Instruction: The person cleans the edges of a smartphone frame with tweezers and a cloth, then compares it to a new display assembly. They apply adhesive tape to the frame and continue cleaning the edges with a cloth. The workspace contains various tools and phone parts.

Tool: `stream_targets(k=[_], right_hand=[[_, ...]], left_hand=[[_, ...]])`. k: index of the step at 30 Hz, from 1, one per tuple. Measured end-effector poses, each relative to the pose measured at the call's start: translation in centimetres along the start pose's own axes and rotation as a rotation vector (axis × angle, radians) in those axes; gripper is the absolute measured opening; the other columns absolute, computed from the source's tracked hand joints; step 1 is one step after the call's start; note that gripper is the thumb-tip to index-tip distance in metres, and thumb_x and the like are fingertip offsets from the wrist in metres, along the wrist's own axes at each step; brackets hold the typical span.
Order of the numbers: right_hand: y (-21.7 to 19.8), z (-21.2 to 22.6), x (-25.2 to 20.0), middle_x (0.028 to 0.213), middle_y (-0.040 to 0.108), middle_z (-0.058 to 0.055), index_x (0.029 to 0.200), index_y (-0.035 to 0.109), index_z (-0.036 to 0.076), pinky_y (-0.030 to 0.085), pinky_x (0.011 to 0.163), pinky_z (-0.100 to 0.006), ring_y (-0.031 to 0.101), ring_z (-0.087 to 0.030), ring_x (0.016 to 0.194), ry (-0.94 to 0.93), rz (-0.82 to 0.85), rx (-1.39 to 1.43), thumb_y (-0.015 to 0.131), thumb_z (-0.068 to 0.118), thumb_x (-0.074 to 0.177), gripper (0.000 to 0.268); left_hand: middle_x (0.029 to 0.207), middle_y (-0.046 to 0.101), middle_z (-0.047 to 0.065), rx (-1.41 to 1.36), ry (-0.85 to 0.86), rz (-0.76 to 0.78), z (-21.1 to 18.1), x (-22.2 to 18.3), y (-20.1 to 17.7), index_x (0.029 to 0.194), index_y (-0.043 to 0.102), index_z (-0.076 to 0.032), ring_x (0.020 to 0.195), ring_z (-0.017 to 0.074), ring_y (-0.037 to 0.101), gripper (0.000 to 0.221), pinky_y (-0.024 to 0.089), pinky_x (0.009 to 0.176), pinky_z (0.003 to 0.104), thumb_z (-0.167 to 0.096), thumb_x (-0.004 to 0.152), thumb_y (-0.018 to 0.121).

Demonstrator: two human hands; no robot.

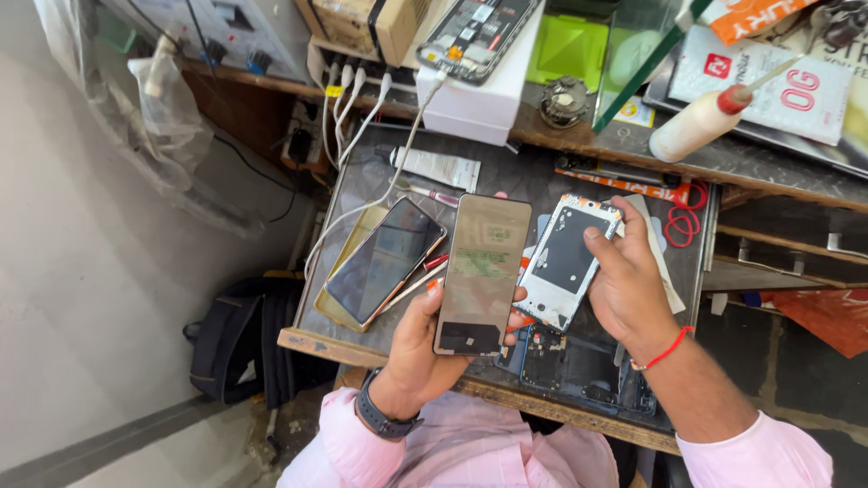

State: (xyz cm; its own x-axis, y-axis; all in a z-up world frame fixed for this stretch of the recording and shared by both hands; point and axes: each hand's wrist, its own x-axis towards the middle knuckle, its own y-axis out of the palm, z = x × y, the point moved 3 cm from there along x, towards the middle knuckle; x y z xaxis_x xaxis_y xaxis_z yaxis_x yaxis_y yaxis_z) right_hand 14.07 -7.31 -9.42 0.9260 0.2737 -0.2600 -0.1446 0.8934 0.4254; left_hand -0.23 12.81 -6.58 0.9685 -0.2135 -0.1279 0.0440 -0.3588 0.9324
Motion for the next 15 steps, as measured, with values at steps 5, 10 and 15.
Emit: stream_targets(k=[5,10,15], right_hand=[[0.1,0.0,-0.3,0.139,0.054,-0.016,0.165,0.011,0.006,0.041,0.113,-0.041,0.054,-0.022,0.128,-0.007,0.030,-0.036,0.056,0.006,0.100,0.080],[1.2,0.9,-1.5,0.157,0.039,-0.016,0.167,-0.001,0.002,0.032,0.121,-0.038,0.043,-0.021,0.141,-0.140,0.093,-0.065,0.053,0.000,0.098,0.087],[1.6,0.5,-2.0,0.165,0.026,-0.018,0.166,0.002,-0.002,0.026,0.124,-0.037,0.032,-0.022,0.150,-0.216,0.100,-0.176,0.052,-0.001,0.096,0.086]], left_hand=[[0.145,0.057,0.024,0.004,-0.020,0.014,0.3,-0.1,-0.3,0.157,0.039,0.004,0.120,0.0310,0.064,0.071,0.051,0.105,0.045,-0.048,0.108,0.037],[0.144,0.057,0.024,0.040,-0.025,0.012,0.6,-0.3,-0.3,0.156,0.039,0.004,0.121,0.0306,0.064,0.071,0.050,0.105,0.044,-0.047,0.107,0.036],[0.145,0.057,0.024,0.050,-0.013,0.031,0.8,-0.3,-0.4,0.156,0.040,0.004,0.122,0.0301,0.064,0.070,0.050,0.107,0.045,-0.046,0.107,0.036]])
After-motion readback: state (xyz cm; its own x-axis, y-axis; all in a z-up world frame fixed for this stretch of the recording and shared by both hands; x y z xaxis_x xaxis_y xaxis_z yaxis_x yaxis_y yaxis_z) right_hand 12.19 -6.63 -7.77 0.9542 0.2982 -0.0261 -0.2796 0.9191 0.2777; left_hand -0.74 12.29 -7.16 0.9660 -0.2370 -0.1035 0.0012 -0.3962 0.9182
